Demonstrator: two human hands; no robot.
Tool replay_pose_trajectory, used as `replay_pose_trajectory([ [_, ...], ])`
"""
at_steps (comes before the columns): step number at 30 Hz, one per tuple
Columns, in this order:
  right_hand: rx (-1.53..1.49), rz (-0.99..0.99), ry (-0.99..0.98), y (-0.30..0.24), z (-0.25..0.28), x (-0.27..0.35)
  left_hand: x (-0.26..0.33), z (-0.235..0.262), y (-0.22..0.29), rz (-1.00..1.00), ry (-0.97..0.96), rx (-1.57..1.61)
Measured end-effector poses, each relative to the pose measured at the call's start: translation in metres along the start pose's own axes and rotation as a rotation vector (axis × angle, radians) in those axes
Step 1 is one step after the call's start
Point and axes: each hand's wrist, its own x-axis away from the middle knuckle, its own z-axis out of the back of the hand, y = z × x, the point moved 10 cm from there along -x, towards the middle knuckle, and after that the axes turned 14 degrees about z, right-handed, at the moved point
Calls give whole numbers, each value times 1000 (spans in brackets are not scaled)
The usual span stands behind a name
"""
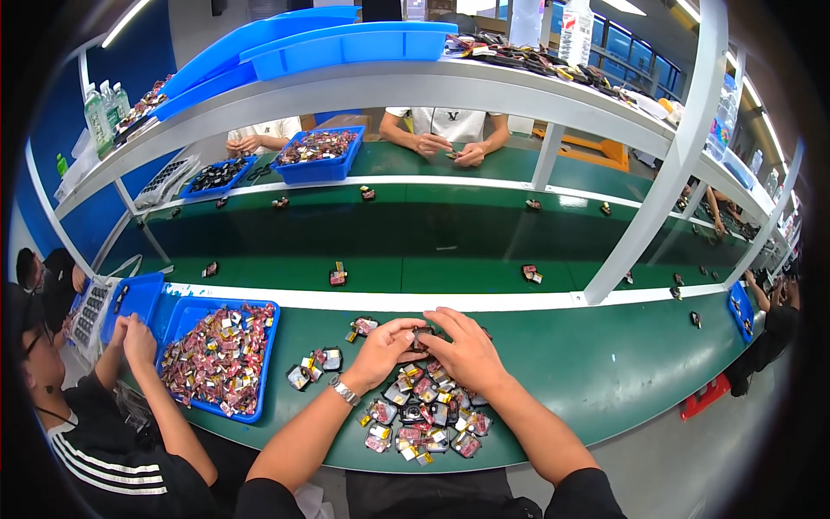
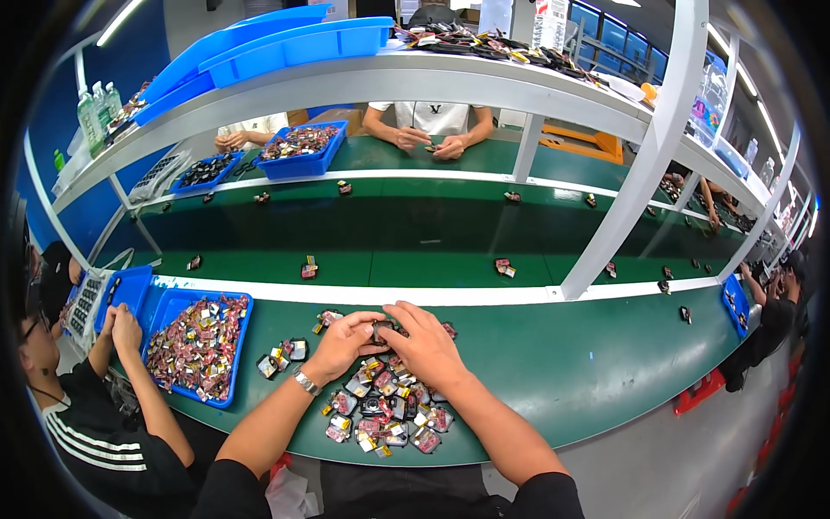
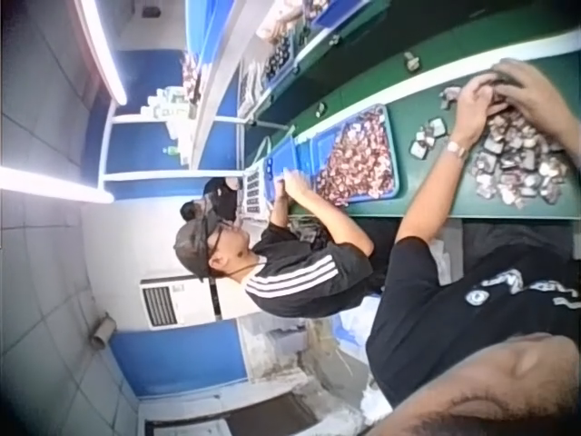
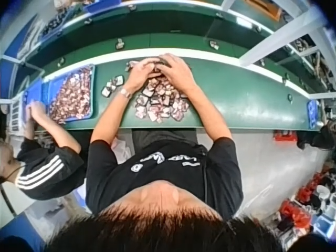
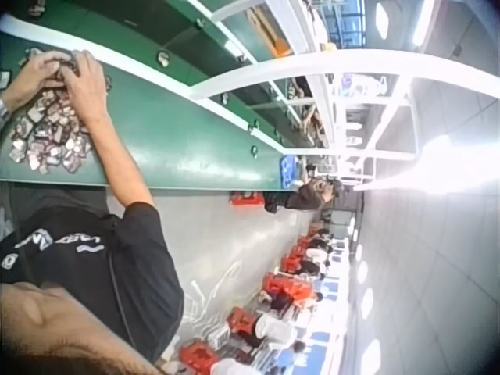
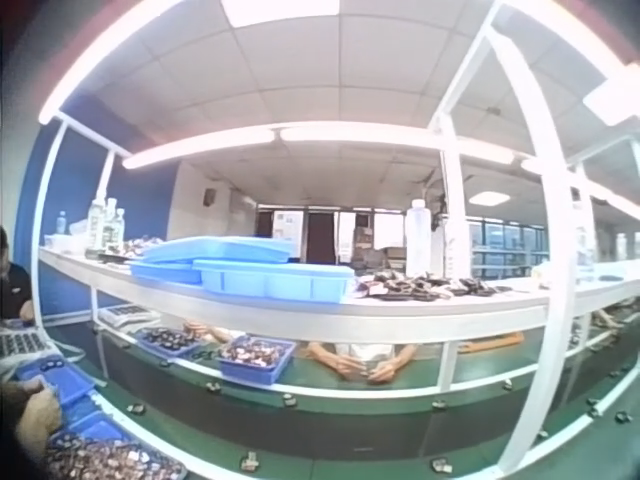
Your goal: The recorder is sorting and inspecting small electronic or mechanical components on a factory assembly line desk.
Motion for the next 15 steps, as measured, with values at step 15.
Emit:
replay_pose_trajectory([
  [15,-365,-223,137,23,-6,14,4,-13,4,9,-175,68],
])
